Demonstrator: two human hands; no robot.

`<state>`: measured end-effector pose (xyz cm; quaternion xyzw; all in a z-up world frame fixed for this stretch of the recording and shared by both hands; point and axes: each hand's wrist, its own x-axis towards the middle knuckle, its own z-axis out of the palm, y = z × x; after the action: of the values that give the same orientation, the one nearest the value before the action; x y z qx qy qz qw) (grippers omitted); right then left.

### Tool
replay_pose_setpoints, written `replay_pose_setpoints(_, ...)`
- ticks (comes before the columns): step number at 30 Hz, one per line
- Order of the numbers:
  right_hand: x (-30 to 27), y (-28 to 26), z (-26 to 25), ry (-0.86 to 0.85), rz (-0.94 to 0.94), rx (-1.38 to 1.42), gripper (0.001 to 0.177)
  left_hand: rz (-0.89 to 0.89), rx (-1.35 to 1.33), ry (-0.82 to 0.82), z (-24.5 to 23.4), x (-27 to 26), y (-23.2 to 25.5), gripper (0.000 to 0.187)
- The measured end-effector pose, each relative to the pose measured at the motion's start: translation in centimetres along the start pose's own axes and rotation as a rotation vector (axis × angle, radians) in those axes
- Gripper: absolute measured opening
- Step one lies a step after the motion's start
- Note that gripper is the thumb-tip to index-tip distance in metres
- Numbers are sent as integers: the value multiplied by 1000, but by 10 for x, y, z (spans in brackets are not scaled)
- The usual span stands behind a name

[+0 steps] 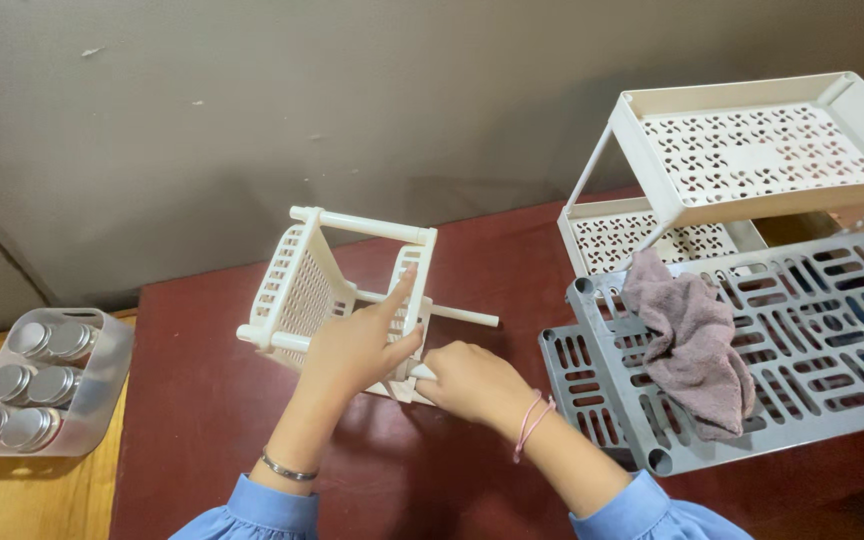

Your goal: The person disassembles a white plastic basket by removing its corner connectors and rods, then reassembles it by inserting the rods and snapping the connectors back into place. The person also wipes the basket with a cloth during the process.

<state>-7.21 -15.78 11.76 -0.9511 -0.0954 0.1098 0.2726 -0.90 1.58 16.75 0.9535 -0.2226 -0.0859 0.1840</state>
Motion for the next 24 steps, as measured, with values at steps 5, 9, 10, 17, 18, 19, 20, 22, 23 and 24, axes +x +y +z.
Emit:
replay_pose_setpoints(5, 2, 14, -9, -162, 21, 205, 35, 0, 23, -30, 2, 6, 8, 79)
replay_pose_setpoints(9, -20, 11, 20, 249, -60, -136, 26, 16, 18, -46, 0, 8, 11, 79)
replay_pose_setpoints(10, -24, 10, 26, 293, -68, -232, 22, 15, 11, -53, -1, 9, 12, 79)
replay_pose_setpoints(17, -12, 3, 18, 225, -19, -157, 25, -59, 67, -141, -5, 14, 8, 78)
replay_pose_setpoints(18, -7, 3, 10, 185, -9, -86, 25, -47, 69, -133, -6, 16, 7, 79)
replay_pose_setpoints(19, -2, 4, 2, 101, -19, 33, 26, -35, 71, -125, -6, 18, 7, 79)
replay_pose_setpoints(20, 3, 5, -7, 18, -31, 152, 28, -23, 72, -117, -6, 20, 6, 80)
replay_pose_setpoints(22, 8, 6, -19, -156, 55, 327, 30, -11, 93, -100, -4, 21, 5, 80)
replay_pose_setpoints(23, 9, 6, -21, -248, 152, 381, 30, -6, 102, -91, -3, 23, 5, 79)
replay_pose_setpoints(24, 8, 6, -21, -340, 248, 435, 29, 5, 95, -83, -3, 24, 4, 80)
